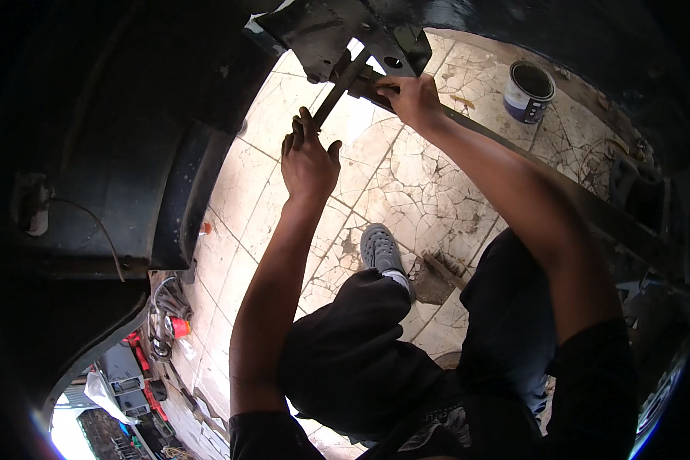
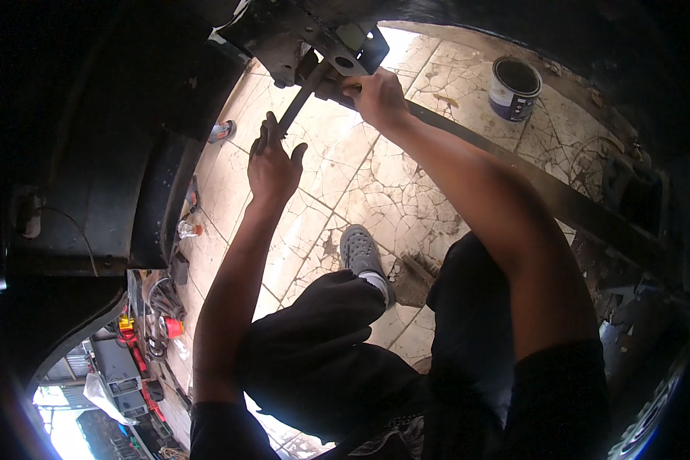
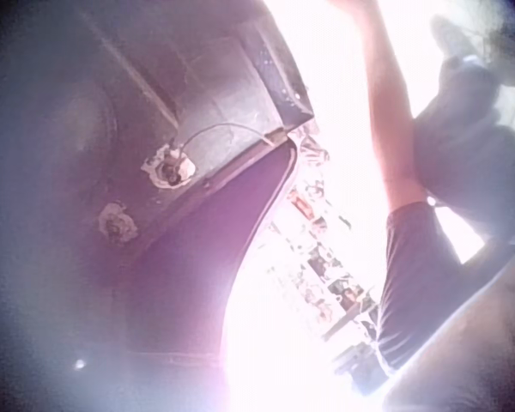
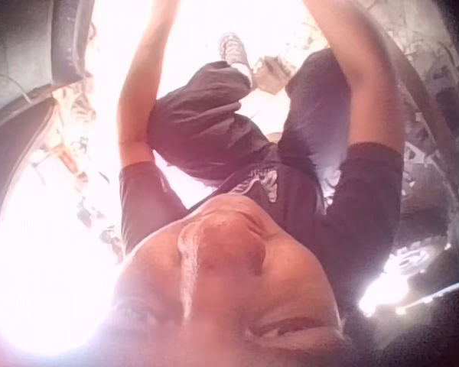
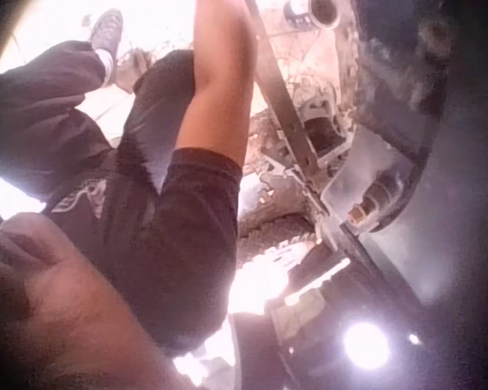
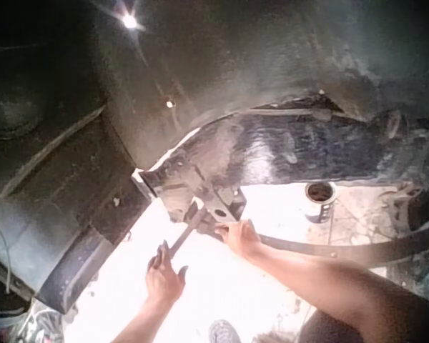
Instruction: The person is working under a vehicle, manipulating a metal bar and small components, likely part of the suspension system. They are seen adjusting and securing parts with their hands.
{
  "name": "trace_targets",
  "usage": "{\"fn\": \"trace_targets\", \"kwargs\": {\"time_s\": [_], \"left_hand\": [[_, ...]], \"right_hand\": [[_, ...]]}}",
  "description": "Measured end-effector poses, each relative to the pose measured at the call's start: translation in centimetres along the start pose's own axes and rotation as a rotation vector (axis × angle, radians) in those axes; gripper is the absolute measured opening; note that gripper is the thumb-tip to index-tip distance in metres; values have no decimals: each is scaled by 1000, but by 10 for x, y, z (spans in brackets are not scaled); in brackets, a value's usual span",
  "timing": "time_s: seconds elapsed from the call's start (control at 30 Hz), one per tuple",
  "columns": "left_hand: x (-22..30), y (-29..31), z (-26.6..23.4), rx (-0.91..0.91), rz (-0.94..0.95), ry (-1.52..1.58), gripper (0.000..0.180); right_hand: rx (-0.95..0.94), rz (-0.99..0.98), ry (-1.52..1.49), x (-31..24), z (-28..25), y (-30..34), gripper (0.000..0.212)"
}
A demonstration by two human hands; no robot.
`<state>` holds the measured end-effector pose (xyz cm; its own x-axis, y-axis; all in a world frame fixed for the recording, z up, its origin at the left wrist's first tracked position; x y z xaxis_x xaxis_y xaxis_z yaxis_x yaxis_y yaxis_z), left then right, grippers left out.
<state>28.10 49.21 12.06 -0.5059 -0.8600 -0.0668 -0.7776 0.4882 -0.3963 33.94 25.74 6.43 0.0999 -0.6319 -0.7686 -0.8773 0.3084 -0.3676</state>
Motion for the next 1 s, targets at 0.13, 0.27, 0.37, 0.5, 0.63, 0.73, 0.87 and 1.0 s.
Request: {"fn": "trace_targets", "kwargs": {"time_s": [0.13, 0.27, 0.37, 0.5, 0.63, 0.73, 0.87, 1.0], "left_hand": [[0, 1, 1, 19, 17, -6, 93], [4, 0, -2, -10, 14, 30, 94], [-4, 5, 0, 2, 19, 22, 95], [7, -4, 0, -6, 6, 35, 96], [-1, 6, 0, -44, -29, 24, 97], [2, 0, 0, -20, -7, 25, 98], [5, -2, 4, -45, -27, 39, 100], [-7, 6, -3, -57, -35, 16, 101]], "right_hand": [[45, 49, -114, -4, 6, -4, 13], [54, -18, -155, 4, 12, 0, 11], [124, -57, -77, -7, 12, -12, 10], [113, 38, -120, 8, 15, -15, 9], [44, 3, -166, -6, 16, 7, 8], [65, 161, -214, 1, 16, -17, 9], [133, 144, -239, 4, 22, -8, 10], [102, -28, -176, -13, 15, 7, 12]]}}
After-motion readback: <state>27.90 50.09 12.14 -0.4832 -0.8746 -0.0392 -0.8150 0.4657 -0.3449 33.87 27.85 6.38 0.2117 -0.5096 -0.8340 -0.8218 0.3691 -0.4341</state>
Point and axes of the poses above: each hand's wrist, its own y-axis away from the middle knuckle, its own z-axis out of the palm, x = y × z, the point moved 3 cm from there along -y, towards the middle knuckle, and after that the axes turned 12 degrees about z, right-handed, at the moved point
